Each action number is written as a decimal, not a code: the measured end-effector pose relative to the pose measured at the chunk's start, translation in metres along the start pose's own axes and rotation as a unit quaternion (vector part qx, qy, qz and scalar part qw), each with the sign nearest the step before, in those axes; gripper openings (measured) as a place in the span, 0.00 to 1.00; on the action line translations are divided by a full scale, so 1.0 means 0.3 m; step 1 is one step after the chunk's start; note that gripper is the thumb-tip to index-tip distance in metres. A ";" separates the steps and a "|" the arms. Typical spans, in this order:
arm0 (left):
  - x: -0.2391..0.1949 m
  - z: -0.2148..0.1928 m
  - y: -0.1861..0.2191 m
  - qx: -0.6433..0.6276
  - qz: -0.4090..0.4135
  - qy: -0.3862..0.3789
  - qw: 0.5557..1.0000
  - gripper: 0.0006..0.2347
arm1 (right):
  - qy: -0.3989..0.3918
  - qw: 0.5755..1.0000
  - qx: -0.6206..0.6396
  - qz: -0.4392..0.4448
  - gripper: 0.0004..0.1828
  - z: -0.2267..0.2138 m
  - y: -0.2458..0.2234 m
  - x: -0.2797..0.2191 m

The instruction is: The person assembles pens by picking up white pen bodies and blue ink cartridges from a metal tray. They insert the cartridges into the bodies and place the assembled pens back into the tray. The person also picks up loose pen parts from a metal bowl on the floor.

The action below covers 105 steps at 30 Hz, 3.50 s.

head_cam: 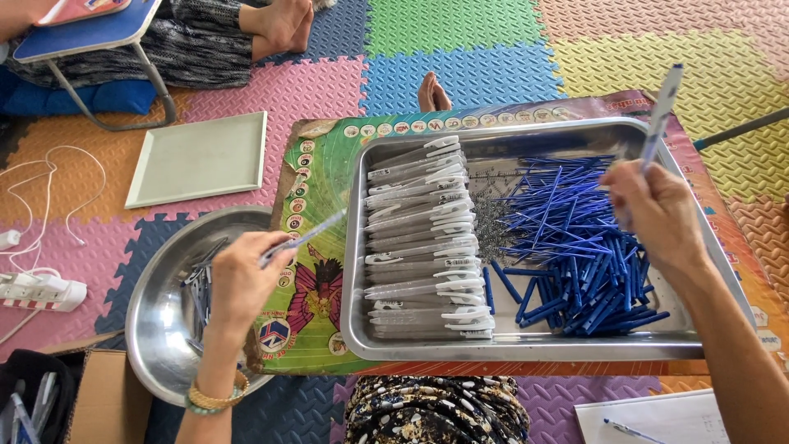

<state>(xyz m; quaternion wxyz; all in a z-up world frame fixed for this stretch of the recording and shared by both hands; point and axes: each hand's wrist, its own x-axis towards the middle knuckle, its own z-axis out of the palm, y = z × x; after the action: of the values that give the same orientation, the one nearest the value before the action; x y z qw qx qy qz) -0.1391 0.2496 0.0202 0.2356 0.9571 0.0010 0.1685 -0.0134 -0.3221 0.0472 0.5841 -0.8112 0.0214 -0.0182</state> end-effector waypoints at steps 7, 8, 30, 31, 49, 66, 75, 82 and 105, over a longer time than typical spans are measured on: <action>0.095 -0.067 0.275 -0.295 -0.012 0.031 0.955 0.20 | -0.074 0.985 -0.037 -0.149 0.13 0.288 -0.171 -0.117; 0.116 -0.047 0.295 -0.351 0.019 0.003 0.936 0.17 | -0.111 0.956 -0.087 -0.257 0.14 0.323 -0.192 -0.110; 0.217 0.301 0.605 -0.694 -0.045 -0.167 0.699 0.21 | -0.110 0.942 0.004 -0.317 0.23 0.385 -0.237 -0.120; 0.215 0.309 0.601 -0.694 -0.044 -0.168 0.699 0.21 | -0.109 0.942 0.003 -0.317 0.23 0.387 -0.245 -0.123; 0.226 0.340 0.598 -0.664 -0.012 -0.228 0.712 0.22 | -0.086 0.952 0.078 -0.283 0.06 0.467 -0.261 -0.158; 0.206 0.404 0.593 -0.523 -0.063 -0.217 0.822 0.24 | -0.115 0.869 -0.020 -0.482 0.04 0.501 -0.120 -0.137; 0.230 0.366 0.609 -0.569 -0.029 -0.259 0.780 0.18 | -0.038 0.873 -0.019 -0.485 0.06 0.461 -0.144 -0.076; 0.206 0.301 0.633 -0.546 0.034 -0.315 0.776 0.19 | -0.105 0.935 0.034 -0.337 0.10 0.385 -0.244 -0.078; 0.163 0.307 0.584 -0.415 0.077 -0.378 0.824 0.31 | 0.024 0.994 -0.017 -0.109 0.22 0.004 -0.070 -0.043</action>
<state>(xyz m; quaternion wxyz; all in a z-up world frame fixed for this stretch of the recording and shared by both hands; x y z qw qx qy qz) -0.0769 0.0563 0.0385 0.5785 0.7549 -0.2319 -0.2039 -0.0258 -0.3136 0.0666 0.5638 -0.8180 -0.0533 -0.1008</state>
